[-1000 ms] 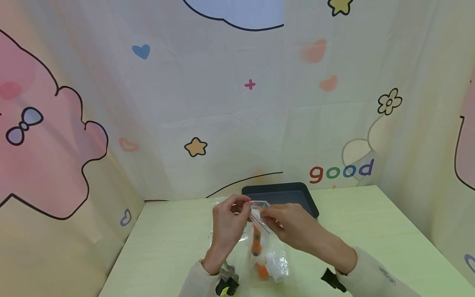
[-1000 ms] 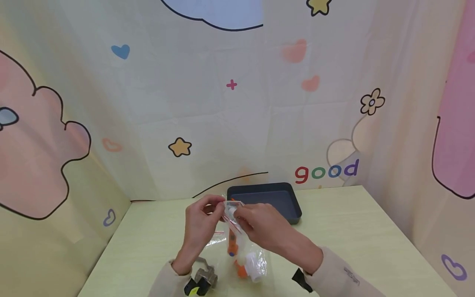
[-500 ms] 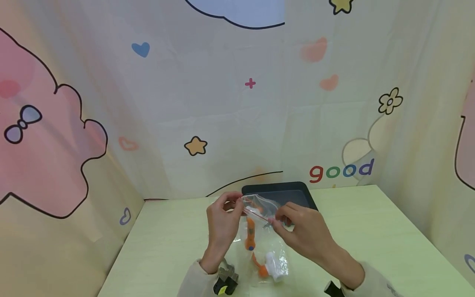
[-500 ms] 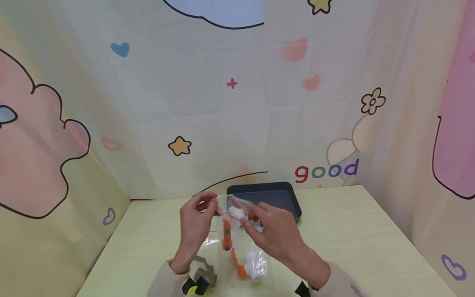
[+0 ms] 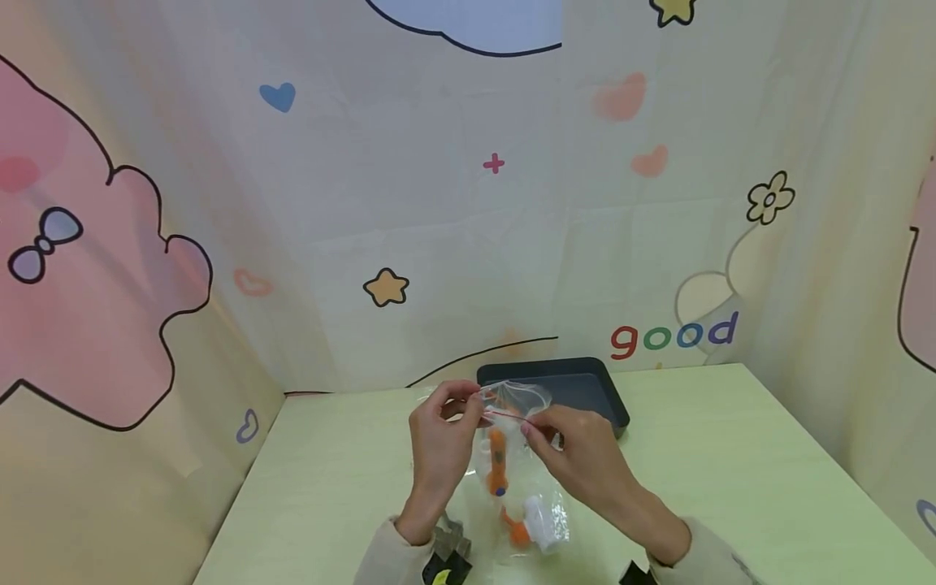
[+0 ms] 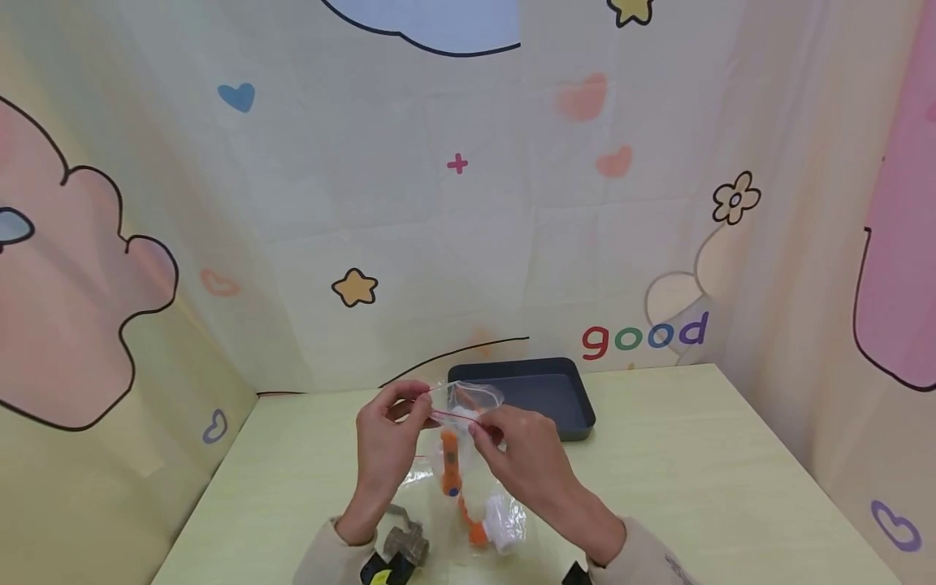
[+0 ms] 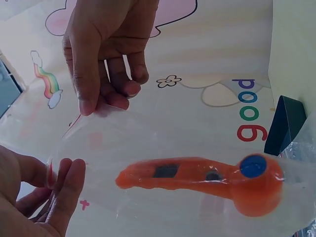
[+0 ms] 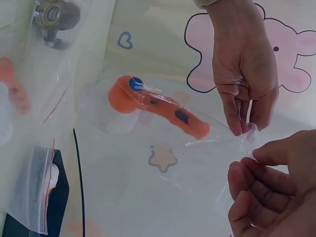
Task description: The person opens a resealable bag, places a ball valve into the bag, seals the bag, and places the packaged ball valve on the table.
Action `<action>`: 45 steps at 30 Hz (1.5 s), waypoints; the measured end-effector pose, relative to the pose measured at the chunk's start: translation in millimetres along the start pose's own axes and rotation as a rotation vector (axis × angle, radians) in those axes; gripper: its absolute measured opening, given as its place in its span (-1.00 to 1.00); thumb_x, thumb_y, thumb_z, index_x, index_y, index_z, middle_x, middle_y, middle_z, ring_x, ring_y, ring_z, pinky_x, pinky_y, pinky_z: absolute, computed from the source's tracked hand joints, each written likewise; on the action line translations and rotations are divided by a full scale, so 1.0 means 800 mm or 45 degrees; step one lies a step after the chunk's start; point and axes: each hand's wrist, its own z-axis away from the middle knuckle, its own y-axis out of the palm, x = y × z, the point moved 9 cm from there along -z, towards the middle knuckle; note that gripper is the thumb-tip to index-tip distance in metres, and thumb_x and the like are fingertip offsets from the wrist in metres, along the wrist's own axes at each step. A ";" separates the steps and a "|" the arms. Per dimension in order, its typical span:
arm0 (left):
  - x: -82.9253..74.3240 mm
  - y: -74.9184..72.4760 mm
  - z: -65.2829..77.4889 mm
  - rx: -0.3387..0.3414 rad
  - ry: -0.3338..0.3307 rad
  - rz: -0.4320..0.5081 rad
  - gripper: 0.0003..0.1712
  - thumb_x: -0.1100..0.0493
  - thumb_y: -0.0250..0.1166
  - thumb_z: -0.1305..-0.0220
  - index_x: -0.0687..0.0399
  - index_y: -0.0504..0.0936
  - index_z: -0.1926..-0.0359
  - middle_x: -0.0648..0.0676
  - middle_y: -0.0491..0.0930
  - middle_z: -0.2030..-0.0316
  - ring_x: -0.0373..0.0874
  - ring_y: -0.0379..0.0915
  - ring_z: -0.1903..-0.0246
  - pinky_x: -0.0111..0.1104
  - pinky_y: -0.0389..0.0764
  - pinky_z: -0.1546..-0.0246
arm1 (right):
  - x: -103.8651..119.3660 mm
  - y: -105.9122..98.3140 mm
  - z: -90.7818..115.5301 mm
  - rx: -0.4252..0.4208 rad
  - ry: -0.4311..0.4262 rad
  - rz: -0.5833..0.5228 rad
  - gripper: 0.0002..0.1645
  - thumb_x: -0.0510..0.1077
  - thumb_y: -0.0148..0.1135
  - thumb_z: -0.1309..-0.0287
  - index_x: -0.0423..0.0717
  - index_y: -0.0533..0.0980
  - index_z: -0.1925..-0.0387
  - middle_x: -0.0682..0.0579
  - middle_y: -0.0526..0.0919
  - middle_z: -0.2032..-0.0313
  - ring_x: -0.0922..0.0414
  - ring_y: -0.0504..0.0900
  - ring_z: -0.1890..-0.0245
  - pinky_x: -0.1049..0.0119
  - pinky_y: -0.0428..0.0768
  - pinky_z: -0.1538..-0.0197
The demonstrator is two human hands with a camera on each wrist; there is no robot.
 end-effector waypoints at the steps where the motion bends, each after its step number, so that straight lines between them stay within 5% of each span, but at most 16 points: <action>1: 0.000 0.000 0.000 0.006 -0.001 0.012 -0.91 0.39 0.24 -0.25 0.30 0.66 0.24 0.24 0.63 0.36 -0.22 0.63 0.55 -0.33 0.71 0.45 | 0.001 -0.001 -0.001 -0.014 -0.019 -0.010 -0.96 -0.21 0.44 -0.06 -0.03 0.68 0.44 0.22 0.64 0.56 0.42 0.43 0.56 0.52 0.49 0.44; 6: 0.000 -0.005 0.002 0.033 -0.043 -0.003 -0.93 0.33 0.26 -0.29 0.20 0.66 0.24 0.23 0.64 0.34 -0.06 0.67 0.56 -0.29 0.71 0.43 | 0.006 -0.009 -0.006 -0.088 -0.081 -0.015 -0.92 -0.25 0.46 -0.01 -0.08 0.68 0.40 0.15 0.69 0.52 0.36 0.54 0.53 0.42 0.59 0.41; 13: 0.008 -0.019 0.000 0.020 -0.065 -0.039 -0.91 0.31 0.24 -0.31 0.10 0.66 0.30 0.22 0.58 0.47 -0.14 0.57 0.69 -0.29 0.66 0.57 | 0.012 -0.028 -0.019 -0.139 -0.224 0.027 -0.90 -0.29 0.45 -0.01 -0.09 0.65 0.41 0.13 0.69 0.48 0.30 0.62 0.50 0.40 0.62 0.38; 16: 0.003 -0.024 -0.002 0.021 -0.007 -0.072 -0.91 0.31 0.23 -0.31 0.09 0.66 0.30 0.20 0.57 0.49 -0.14 0.55 0.67 -0.30 0.66 0.59 | 0.011 -0.035 -0.026 -0.109 -0.271 0.069 -0.88 -0.31 0.45 0.01 -0.09 0.65 0.41 0.13 0.69 0.48 0.29 0.62 0.50 0.39 0.60 0.39; 20: -0.018 -0.024 0.000 0.051 0.193 -0.215 -0.90 0.31 0.26 -0.29 0.05 0.68 0.28 0.06 0.63 0.46 -0.20 0.57 0.55 -0.38 0.66 0.49 | 0.008 -0.040 -0.032 -0.051 -0.289 0.114 -0.87 -0.31 0.46 0.01 -0.09 0.64 0.41 0.13 0.70 0.46 0.30 0.58 0.51 0.42 0.57 0.41; 24: -0.044 -0.010 0.004 0.145 0.429 -0.397 -0.86 0.30 0.28 -0.25 0.03 0.68 0.18 0.00 0.66 0.32 -0.23 0.58 0.32 -0.35 0.66 0.26 | 0.005 -0.042 -0.034 -0.024 -0.305 0.131 -0.89 -0.29 0.44 -0.03 -0.08 0.63 0.39 0.13 0.69 0.44 0.30 0.58 0.50 0.40 0.58 0.41; 27: -0.055 0.010 0.008 0.270 0.518 -0.536 -0.76 0.24 0.31 -0.24 0.01 0.65 0.05 0.00 0.65 0.14 -0.19 0.57 0.12 -0.27 0.64 0.10 | 0.005 -0.040 -0.033 -0.018 -0.322 0.137 -0.89 -0.27 0.44 -0.05 -0.08 0.62 0.39 0.14 0.69 0.44 0.30 0.58 0.49 0.39 0.59 0.39; 34: -0.047 0.050 0.012 0.528 0.519 -0.723 -0.56 0.11 0.35 -0.26 0.01 0.57 -0.15 -0.02 0.58 -0.10 -0.13 0.48 -0.13 -0.24 0.59 -0.05 | 0.013 -0.036 -0.029 -0.038 -0.361 0.120 -0.86 -0.27 0.48 0.02 -0.08 0.64 0.39 0.16 0.69 0.47 0.29 0.59 0.49 0.38 0.58 0.37; 45: -0.047 0.058 0.014 0.603 0.522 -0.635 -0.91 0.15 0.28 -0.34 0.03 0.65 0.19 -0.05 0.66 0.25 -0.23 0.57 0.21 -0.36 0.60 0.14 | 0.025 -0.035 -0.024 -0.041 -0.392 0.085 -0.87 -0.26 0.47 0.02 -0.07 0.64 0.40 0.16 0.69 0.46 0.29 0.59 0.48 0.40 0.57 0.35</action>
